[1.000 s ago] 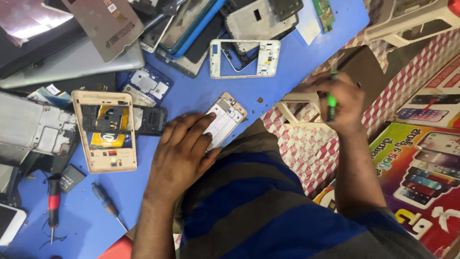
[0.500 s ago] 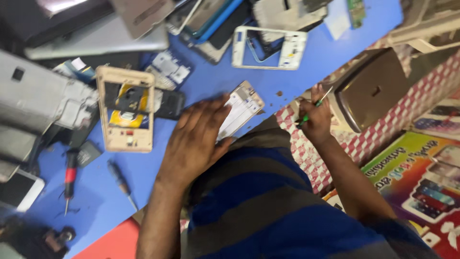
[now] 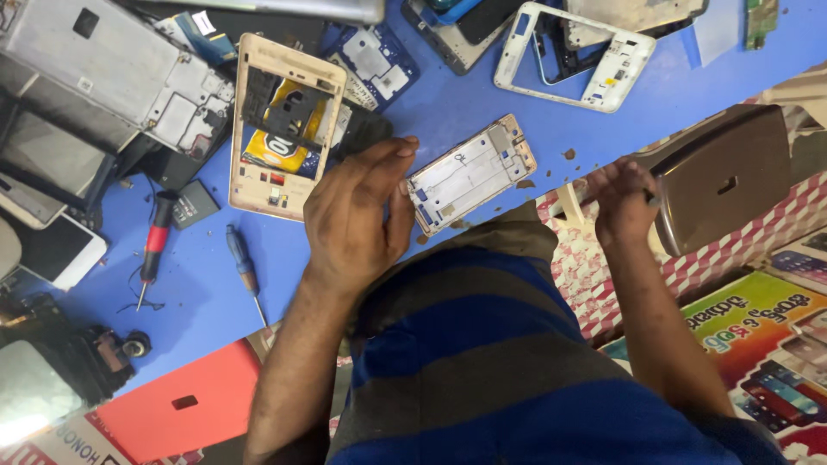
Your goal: The person uses a green-handled screwdriver to pry and adjust components inside a disassembled smartphone chassis on a blue workbench. They repeatedly lift and reposition the device while working on internal parts.
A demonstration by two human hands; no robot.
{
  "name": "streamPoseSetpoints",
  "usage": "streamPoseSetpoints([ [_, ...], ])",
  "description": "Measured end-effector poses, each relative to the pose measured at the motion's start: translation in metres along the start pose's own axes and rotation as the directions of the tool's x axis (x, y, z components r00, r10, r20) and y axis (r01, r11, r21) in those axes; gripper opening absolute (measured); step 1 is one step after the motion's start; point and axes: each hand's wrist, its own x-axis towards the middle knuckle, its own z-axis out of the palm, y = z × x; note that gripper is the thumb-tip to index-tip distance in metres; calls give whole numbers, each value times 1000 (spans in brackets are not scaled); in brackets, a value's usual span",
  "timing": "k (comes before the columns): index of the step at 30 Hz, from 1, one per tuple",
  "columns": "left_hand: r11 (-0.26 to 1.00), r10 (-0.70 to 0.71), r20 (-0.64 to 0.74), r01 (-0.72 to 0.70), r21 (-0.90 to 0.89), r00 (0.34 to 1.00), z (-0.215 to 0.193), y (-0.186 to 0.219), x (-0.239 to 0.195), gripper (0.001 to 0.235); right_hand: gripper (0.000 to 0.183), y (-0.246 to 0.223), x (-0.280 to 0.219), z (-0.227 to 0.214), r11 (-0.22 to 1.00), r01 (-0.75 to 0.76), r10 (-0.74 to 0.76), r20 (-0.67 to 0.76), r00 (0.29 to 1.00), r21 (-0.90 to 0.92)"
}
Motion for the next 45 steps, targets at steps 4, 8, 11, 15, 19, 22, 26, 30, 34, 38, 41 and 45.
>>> streamPoseSetpoints([
  [4, 1000, 14, -58, -14, -7, 998, 0, -1, -1, 42, 18, -51, -5, 47, 969, -194, 176, 125, 976, 155],
  [8, 1000, -12, -97, 12, 2, 995, -3, -1, -2, 49, 22, -97, -31, 68, 946, -186, 168, 89, 982, 264],
  [11, 999, -39, -93, 41, 24, 995, -3, 2, 0, 47, 21, -115, -52, 64, 980, 73, -68, -37, 997, 184],
  [15, 1000, -3, -16, 3, -10, 1000, -2, 2, 3, 32, 51, -134, -64, 49, 769, 636, -640, 82, 764, 68],
  [19, 998, -1, 201, -11, 62, 980, 2, 5, 9, 26, 60, -136, -64, 55, 708, 695, -687, 349, 637, 124],
  [22, 995, 9, 316, -39, 90, 949, 8, 7, 12, 35, 15, -123, -69, 81, 723, 686, -598, 568, 566, 78],
  [26, 994, 16, 424, -60, 91, 905, 7, 8, 15, 50, 22, -128, -84, 121, 585, 704, -287, 709, 644, -402],
  [30, 985, 63, 486, -134, 113, 872, 10, 10, 21, 56, 22, -137, -83, 158, 446, 861, -268, 881, 390, -245],
  [34, 986, 38, 534, -120, 119, 845, 11, 8, 24, 54, 22, -126, -82, 172, 432, 881, -328, 876, 354, -194],
  [38, 989, 29, 541, -104, 107, 840, 11, 7, 26, 49, 20, -116, -79, 166, 350, 919, -354, 882, 311, -184],
  [41, 986, 20, 535, -104, 127, 845, 11, 8, 27, 44, 20, -106, -74, 166, 258, 959, -423, 878, 225, -122],
  [45, 987, 13, 529, -94, 127, 848, 11, 8, 28, 42, 17, -97, -70, 169, 198, 979, -494, 858, 139, -45],
])
